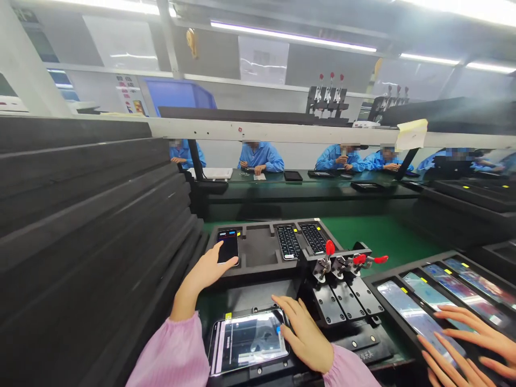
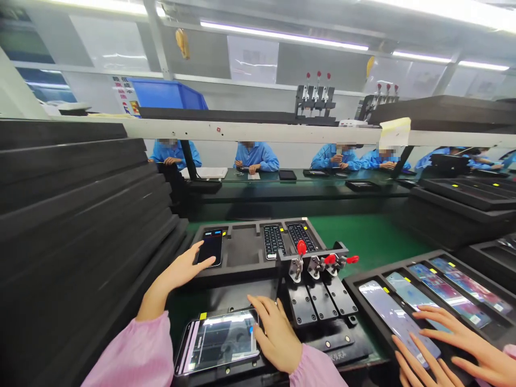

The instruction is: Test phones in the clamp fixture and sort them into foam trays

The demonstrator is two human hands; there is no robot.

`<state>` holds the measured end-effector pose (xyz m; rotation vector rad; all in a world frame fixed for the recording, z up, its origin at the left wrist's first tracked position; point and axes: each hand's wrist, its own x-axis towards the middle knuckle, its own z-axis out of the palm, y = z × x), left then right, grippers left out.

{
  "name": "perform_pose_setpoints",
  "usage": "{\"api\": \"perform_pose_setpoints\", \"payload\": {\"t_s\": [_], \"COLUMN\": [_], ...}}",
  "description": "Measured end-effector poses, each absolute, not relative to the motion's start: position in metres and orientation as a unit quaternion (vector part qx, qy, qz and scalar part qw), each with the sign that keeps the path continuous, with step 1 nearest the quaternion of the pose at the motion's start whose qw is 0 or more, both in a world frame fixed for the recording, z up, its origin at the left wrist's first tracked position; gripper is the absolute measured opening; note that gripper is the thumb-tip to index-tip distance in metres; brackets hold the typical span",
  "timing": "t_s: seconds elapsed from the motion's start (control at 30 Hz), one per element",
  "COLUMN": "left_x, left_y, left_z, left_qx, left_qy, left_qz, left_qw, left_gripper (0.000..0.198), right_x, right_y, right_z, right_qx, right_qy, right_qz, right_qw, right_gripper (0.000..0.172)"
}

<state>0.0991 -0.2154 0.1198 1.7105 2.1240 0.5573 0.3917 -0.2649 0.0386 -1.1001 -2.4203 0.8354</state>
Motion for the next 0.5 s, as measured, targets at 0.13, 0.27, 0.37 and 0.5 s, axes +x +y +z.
{"api": "perform_pose_setpoints", "payload": {"t_s": [0.13, 0.27, 0.37, 0.5], "left_x": [0.099, 0.102, 0.105, 0.116], "left_y": [-0.178, -0.159, -0.153, -0.146], "left_z": [0.119, 0.11, 0.106, 0.103], "left_qx": [0.574, 0.521, 0.492, 0.471], "left_qy": [0.78, 0.824, 0.848, 0.866], "left_qz": [0.155, 0.114, 0.102, 0.096], "left_qw": [0.195, 0.19, 0.168, 0.133], "left_gripper": [0.078, 0.064, 0.049, 0.045], "right_x": [0.383, 0.383, 0.388, 0.393], "right_y": [-0.262, -0.259, -0.257, -0.26], "right_z": [0.041, 0.038, 0.036, 0.042], "right_qx": [-0.401, -0.402, -0.405, -0.406], "right_qy": [-0.864, -0.865, -0.863, -0.858], "right_qz": [0.277, 0.276, 0.276, 0.28], "right_qw": [0.129, 0.116, 0.123, 0.145], "right_gripper": [0.065, 0.068, 0.071, 0.072]}}
